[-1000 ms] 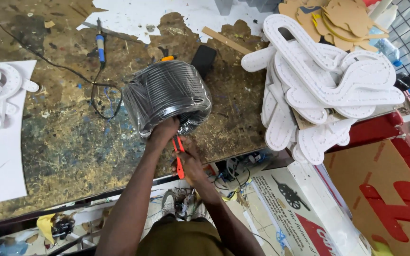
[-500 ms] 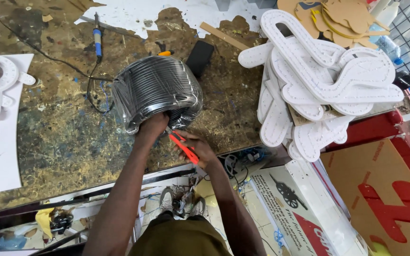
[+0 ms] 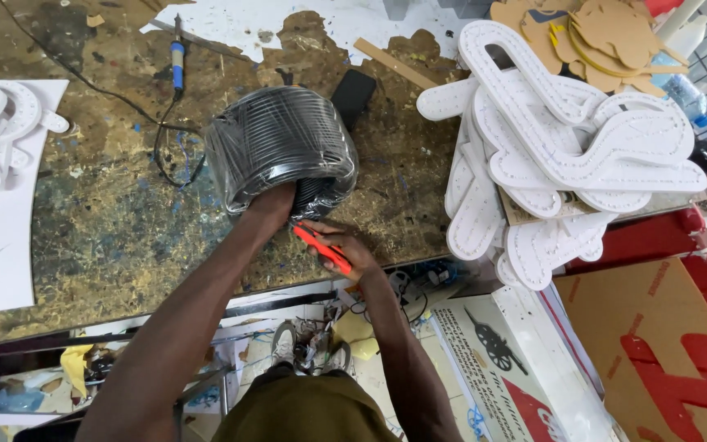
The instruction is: Cutting segments of black wire from a large spool using wire cutters on a workbench.
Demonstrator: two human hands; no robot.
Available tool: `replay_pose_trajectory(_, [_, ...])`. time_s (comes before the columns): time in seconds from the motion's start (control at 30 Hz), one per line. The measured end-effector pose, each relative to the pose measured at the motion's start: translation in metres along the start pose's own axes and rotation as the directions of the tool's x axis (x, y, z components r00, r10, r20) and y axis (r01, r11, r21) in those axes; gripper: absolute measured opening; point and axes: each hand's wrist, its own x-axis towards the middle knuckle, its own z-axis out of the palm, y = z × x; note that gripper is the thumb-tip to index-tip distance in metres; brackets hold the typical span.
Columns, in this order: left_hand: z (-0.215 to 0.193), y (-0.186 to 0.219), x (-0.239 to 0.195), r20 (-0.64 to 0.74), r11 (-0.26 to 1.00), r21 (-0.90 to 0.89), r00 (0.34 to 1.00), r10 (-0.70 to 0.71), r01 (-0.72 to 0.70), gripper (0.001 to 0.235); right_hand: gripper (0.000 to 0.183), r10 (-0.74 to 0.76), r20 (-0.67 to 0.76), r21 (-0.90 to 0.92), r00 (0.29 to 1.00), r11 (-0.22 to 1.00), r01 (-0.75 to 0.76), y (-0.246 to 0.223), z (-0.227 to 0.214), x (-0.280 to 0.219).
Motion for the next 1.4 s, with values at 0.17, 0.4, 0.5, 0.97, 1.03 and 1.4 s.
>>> replay_pose_trajectory(0.17, [-0.019, 0.016, -0.006, -0.024, 0.999, -0.026, 0.999, 0.029, -0.03, 0.065, 0.068, -0.008, 0.077, 0.051, 0.997, 0.999, 0.004, 0.008, -0.012, -0.051])
replay_pose_trajectory(0.4, [-0.026, 0.027, -0.034, -0.05, 0.995, -0.092, 0.998, 0.038, -0.042, 0.058, 0.062, -0.13, -0.137, -0.064, 0.982, 0.99, 0.122, 0.025, 0.015, -0.045])
replay_pose_trajectory(0.5, [-0.031, 0.028, -0.058, -0.044, 0.991, -0.122, 0.998, 0.046, -0.051, 0.055, 0.065, -0.16, -0.168, -0.037, 0.973, 0.987, 0.156, 0.023, 0.023, -0.022])
replay_pose_trajectory(0.97, [-0.024, -0.055, -0.174, -0.127, 0.969, -0.237, 0.991, 0.041, -0.07, 0.04, 0.069, -0.153, -0.175, -0.023, 0.973, 0.988, 0.151, 0.046, 0.034, -0.026])
replay_pose_trajectory(1.03, [-0.027, -0.057, -0.174, -0.134, 0.965, -0.243, 0.989, 0.066, -0.097, 0.038, 0.068, -0.175, -0.177, -0.007, 0.968, 0.984, 0.177, 0.037, 0.038, -0.013])
replay_pose_trajectory(1.4, [-0.019, -0.059, -0.202, -0.223, 0.94, -0.323, 0.974, 0.035, -0.108, 0.028, 0.067, -0.134, -0.14, -0.023, 0.981, 0.991, 0.132, 0.066, 0.07, -0.024])
